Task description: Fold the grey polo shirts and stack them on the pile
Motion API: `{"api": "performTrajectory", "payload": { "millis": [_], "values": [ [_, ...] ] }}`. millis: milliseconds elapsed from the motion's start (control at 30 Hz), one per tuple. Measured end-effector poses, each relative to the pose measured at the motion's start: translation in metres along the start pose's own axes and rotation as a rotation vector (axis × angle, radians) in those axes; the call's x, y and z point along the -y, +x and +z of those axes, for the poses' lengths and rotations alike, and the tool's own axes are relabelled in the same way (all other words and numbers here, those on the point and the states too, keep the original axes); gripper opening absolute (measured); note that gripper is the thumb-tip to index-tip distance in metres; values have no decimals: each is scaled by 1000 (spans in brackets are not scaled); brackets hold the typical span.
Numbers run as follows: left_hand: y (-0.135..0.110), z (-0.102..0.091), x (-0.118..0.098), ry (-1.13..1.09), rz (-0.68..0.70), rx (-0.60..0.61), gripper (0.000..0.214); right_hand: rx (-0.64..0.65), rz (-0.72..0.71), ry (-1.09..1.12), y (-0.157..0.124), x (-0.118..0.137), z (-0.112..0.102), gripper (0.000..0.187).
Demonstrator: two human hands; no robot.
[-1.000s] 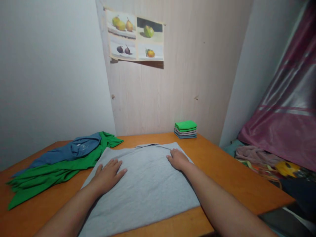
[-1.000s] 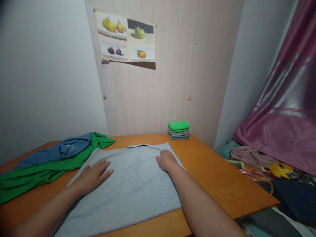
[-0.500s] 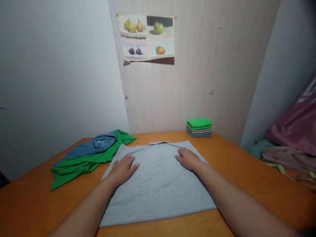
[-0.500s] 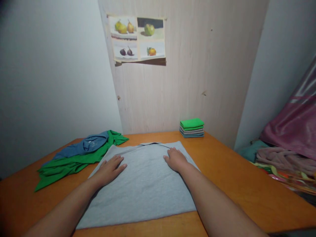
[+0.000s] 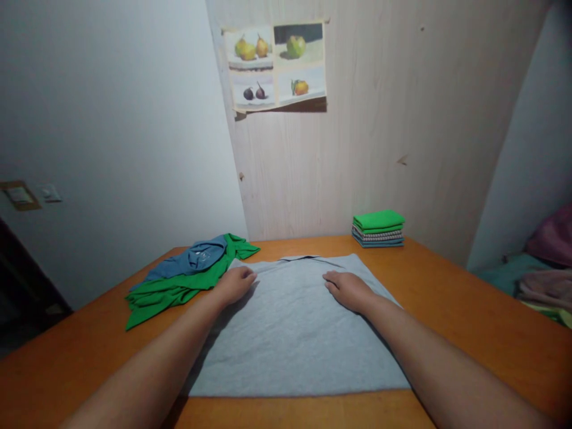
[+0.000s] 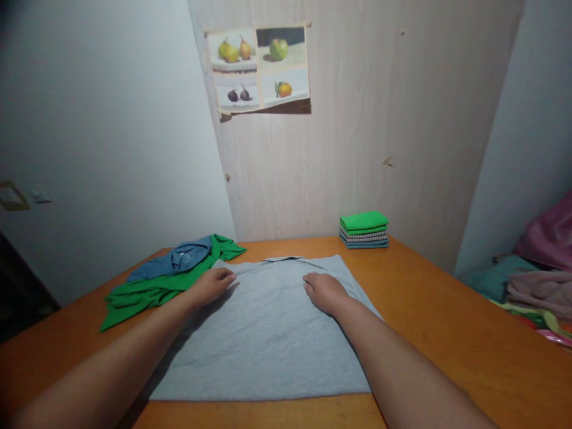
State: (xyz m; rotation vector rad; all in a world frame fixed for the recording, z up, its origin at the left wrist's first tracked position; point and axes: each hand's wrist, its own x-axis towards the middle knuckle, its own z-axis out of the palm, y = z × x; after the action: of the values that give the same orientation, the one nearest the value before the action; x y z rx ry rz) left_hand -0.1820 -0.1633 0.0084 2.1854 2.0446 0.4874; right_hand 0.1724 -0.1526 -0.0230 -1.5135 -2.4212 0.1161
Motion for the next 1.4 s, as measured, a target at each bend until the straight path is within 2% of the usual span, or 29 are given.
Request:
{"api": "performTrajectory", "payload": {
  "millis": [133, 233, 367, 500, 633, 767, 933, 1167, 1267, 1400],
  "values": [
    [31, -6, 0, 45, -79, -82, 35, -10, -4, 10, 1, 0, 3, 42],
    [47, 1, 1, 73, -117, -95, 32, -23, -11, 7, 1, 0, 4, 41],
    [57, 14, 4, 94, -151, -75, 24, -27, -8, 12, 0, 0, 3, 40],
    [58, 18, 6, 80, -208, -19, 12, -35, -2, 14, 1, 0, 3, 39],
    [58, 18, 4, 32, -241, 0, 11, -46, 6, 8, 2, -1, 4, 39],
    [59, 15, 0, 46, -229, -51, 15, -39, 8, 7, 2, 0, 3, 40],
    [51, 16, -4, 177, -201, -123, 22, -30, 13, 13, 1, 2, 2, 39],
    [37, 24, -3, 319, -187, -141, 27, -36, 8, 14, 1, 0, 4, 41],
    [39, 21, -12, 347, -140, -148, 26, -35, 15, 16, 1, 1, 3, 40],
    [37, 23, -41, 328, -13, -156, 33, -24, 15, 26, 0, 2, 0, 39]
  ]
}}
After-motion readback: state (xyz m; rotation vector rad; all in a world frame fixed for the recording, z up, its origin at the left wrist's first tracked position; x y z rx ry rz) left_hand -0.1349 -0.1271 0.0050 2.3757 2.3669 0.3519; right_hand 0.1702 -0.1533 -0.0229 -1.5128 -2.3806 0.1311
